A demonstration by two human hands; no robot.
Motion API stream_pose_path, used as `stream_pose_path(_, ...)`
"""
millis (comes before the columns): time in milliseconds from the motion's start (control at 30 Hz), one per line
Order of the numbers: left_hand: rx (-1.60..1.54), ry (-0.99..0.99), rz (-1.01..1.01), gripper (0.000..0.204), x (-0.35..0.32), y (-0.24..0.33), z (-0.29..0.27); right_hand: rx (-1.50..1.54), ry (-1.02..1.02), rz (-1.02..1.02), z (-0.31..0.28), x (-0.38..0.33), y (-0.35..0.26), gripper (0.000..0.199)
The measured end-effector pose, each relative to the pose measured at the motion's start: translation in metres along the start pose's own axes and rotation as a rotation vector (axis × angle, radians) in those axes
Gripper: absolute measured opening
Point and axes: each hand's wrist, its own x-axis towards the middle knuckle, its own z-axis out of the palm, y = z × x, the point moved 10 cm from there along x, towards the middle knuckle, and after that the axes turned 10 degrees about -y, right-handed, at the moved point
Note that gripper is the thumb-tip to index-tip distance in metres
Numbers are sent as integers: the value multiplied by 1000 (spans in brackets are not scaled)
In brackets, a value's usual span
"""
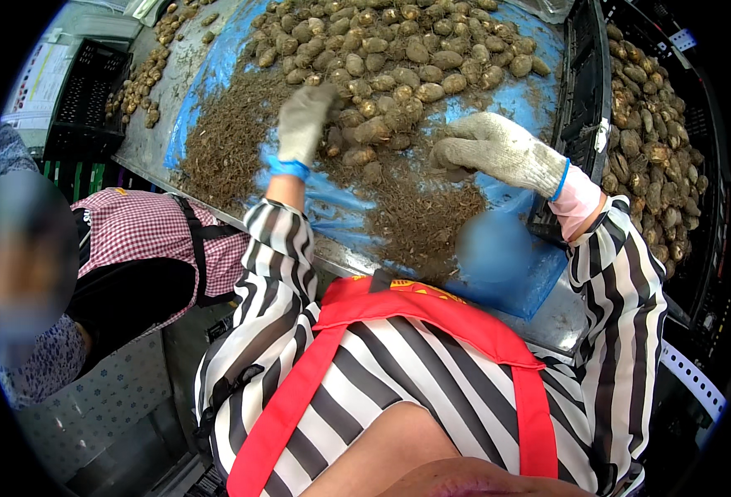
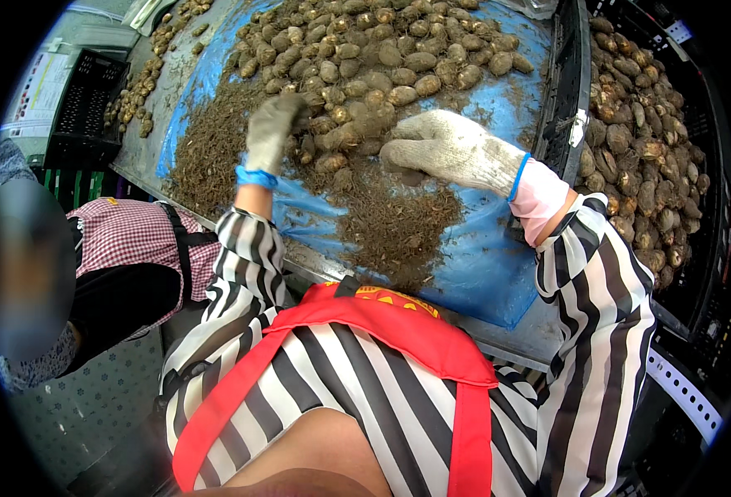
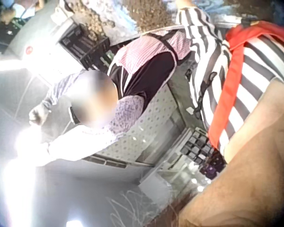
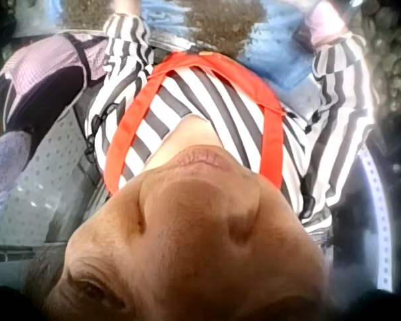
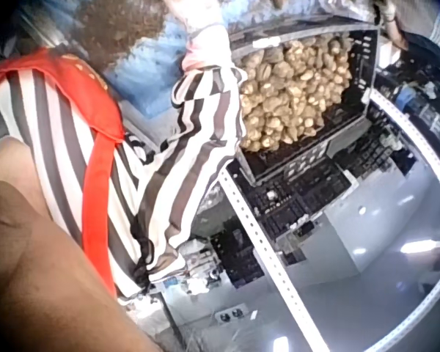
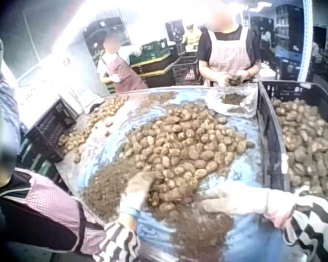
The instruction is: The person sorts small root vegetables at a table by hand, cleaning off loose soil and moving them into a plastic crate.
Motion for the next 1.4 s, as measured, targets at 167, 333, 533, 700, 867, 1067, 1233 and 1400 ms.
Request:
stream_pose_path(167, 688, -40, 279, 56, -30, 9, 70, 6, 6, 9, 0, 2, 5, 31)
stream_pose_path(333, 671, 65, 376, 57, -40, 3, 68, -165, 48, 47, -3, -3, -12, 30)
stream_pose_path(533, -71, -82, 154, 49, -72, 44, 56, -231, 280, 31, -25, -8, -7, 32)
stream_pose_path(700, -504, -217, 175, 52, -84, 51, 91, -245, 292, -36, -22, -21, -51, 43)
stream_pose_path(867, -452, -323, 151, 56, -94, 81, 104, -229, 333, -158, -22, -24, -49, 40)
stream_pose_path(1067, -31, -204, 306, 57, -100, 108, 86, -228, 430, -160, -29, -29, -42, 30)
stream_pose_path(1233, 101, -230, 393, 55, -106, 122, 87, -434, 430, -132, -27, -32, -53, 31)
stream_pose_path(1400, -110, -266, 361, 56, -114, 111, 89, -168, 456, -130, -40, -14, -17, 34)
